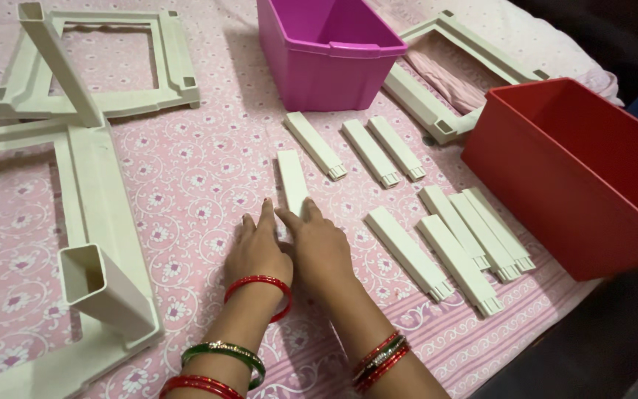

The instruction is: The person assembles a white plastic storage bin by inserting vertical support pieces into the frame and then attaching the base. They handle multiple colored bins and white frame components on a bed.

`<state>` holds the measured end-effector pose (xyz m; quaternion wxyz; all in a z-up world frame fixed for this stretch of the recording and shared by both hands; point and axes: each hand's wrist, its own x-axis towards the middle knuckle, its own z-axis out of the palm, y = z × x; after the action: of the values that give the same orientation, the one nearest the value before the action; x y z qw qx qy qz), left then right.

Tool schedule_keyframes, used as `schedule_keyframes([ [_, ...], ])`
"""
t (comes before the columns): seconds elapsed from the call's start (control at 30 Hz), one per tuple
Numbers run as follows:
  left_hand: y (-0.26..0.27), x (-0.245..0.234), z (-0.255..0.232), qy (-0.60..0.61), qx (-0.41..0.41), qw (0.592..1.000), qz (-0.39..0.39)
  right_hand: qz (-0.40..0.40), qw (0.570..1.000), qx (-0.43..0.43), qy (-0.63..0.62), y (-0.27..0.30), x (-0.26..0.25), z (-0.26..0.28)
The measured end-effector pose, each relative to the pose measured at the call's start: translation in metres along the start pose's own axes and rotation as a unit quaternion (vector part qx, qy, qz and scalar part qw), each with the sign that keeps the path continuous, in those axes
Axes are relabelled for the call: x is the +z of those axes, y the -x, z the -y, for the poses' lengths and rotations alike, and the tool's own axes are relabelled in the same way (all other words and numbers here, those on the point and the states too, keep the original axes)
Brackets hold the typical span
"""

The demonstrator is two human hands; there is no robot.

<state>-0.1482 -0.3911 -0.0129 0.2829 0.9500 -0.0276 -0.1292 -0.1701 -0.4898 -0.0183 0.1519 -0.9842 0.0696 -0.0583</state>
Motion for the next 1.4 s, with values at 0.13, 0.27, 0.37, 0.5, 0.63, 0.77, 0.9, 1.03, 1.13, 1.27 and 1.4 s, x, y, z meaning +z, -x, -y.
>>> schedule_keyframes([
  [0.13, -0.004, 0.002, 0.001, 0.022, -0.002, 1.000, 0.004, -0.031, 0.998, 0.032, -0.041, -0.002, -0.002, 0.002],
  [0.27, -0.009, -0.004, -0.002, 0.063, 0.006, 0.998, -0.016, -0.105, 0.989, 0.022, -0.099, -0.003, -0.009, 0.005],
  [0.37, -0.011, -0.009, -0.003, 0.137, -0.050, 0.989, 0.017, -0.002, 0.969, 0.167, -0.180, -0.007, -0.014, 0.005],
  [0.5, -0.014, -0.014, -0.006, 0.205, -0.092, 0.974, 0.026, -0.054, 0.933, 0.167, -0.315, -0.009, -0.015, 0.005],
  [0.63, -0.007, -0.025, -0.011, 0.289, -0.033, 0.956, -0.023, -0.023, 0.848, 0.161, -0.505, -0.004, -0.013, 0.005],
  [0.77, 0.014, -0.041, -0.024, 0.416, -0.076, 0.906, -0.022, -0.026, 0.801, 0.102, -0.589, 0.005, -0.023, 0.008],
  [0.9, 0.031, -0.066, -0.041, 0.521, -0.072, 0.849, -0.052, -0.050, 0.806, 0.072, -0.585, 0.016, -0.047, 0.020],
  [1.03, 0.041, -0.089, -0.049, 0.494, -0.057, 0.866, -0.053, -0.063, 0.813, 0.058, -0.576, 0.029, -0.075, 0.039],
  [1.13, 0.049, -0.106, -0.053, 0.497, -0.019, 0.866, -0.060, -0.085, 0.821, 0.045, -0.563, 0.032, -0.095, 0.057],
  [1.27, 0.064, -0.133, -0.054, 0.489, 0.008, 0.869, -0.076, -0.105, 0.839, 0.010, -0.533, 0.040, -0.116, 0.078],
  [1.4, 0.082, -0.162, -0.050, 0.502, 0.050, 0.857, -0.105, -0.105, 0.819, -0.032, -0.563, 0.045, -0.132, 0.101],
])
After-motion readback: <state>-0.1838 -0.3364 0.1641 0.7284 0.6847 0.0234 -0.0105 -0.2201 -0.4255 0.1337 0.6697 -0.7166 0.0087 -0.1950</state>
